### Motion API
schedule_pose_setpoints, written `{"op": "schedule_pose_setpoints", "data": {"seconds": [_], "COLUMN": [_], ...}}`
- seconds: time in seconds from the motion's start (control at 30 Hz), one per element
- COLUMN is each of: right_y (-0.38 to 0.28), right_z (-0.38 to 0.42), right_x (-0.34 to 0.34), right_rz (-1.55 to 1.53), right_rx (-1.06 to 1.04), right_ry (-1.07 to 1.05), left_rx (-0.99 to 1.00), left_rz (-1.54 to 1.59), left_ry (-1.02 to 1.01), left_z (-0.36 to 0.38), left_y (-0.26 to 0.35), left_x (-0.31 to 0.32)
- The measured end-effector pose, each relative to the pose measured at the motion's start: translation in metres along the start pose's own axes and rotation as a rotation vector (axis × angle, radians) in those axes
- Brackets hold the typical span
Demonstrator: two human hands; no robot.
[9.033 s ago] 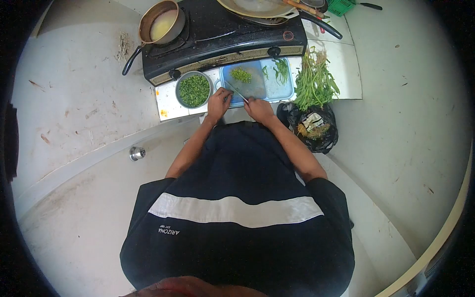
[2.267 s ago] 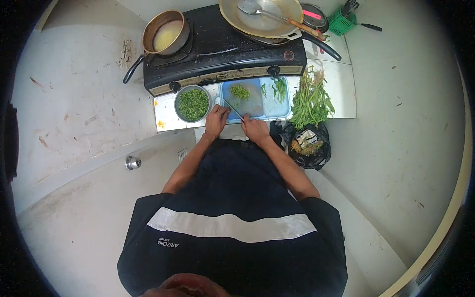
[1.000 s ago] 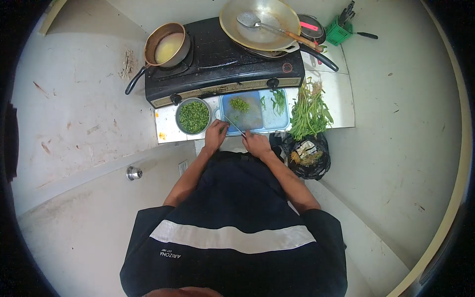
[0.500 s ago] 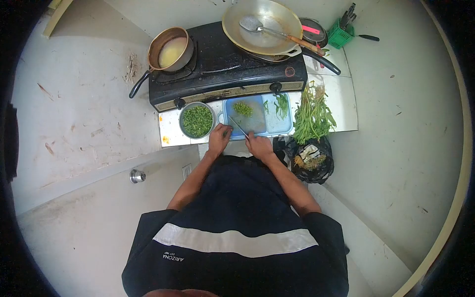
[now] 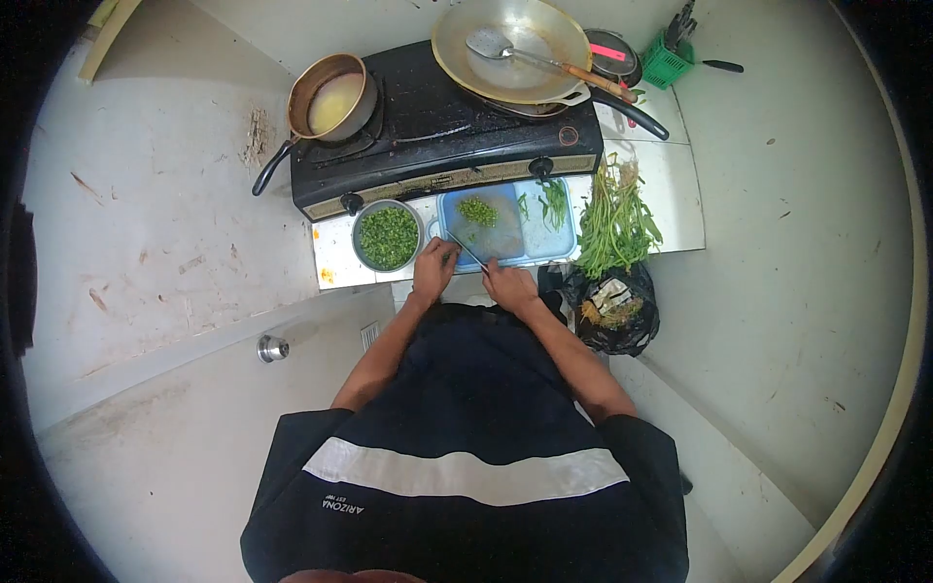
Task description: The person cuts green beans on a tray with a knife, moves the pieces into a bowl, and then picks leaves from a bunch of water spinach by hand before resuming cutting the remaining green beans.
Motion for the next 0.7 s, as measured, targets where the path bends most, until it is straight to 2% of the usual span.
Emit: {"op": "schedule_pose_setpoints", "data": {"seconds": [0.23, 0.43, 0.7], "right_y": [0.000, 0.010, 0.005], "right_z": [-0.007, 0.000, 0.005], "right_x": [0.000, -0.004, -0.004], "right_rz": [-0.004, -0.017, -0.017], "right_rx": [0.006, 0.050, -0.012], "right_ry": [0.063, 0.034, 0.029], "left_rx": [-0.004, 0.033, -0.021], "left_rz": [-0.003, -0.012, -0.018], "left_ry": [-0.011, 0.006, -0.021], "left_z": [0.003, -0.001, -0.005], "left_y": [0.005, 0.003, 0.003], "left_x": [-0.004, -0.002, -0.001]}}
Point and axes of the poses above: each hand's wrist, its own z-axis away from the middle knuckle, its own x-axis out of the palm, y = z × x, the point moved 2 cm from there along -z, towards the middle knuckle, and after that the axes turned 5 degrees about z, right-handed, at the moved point
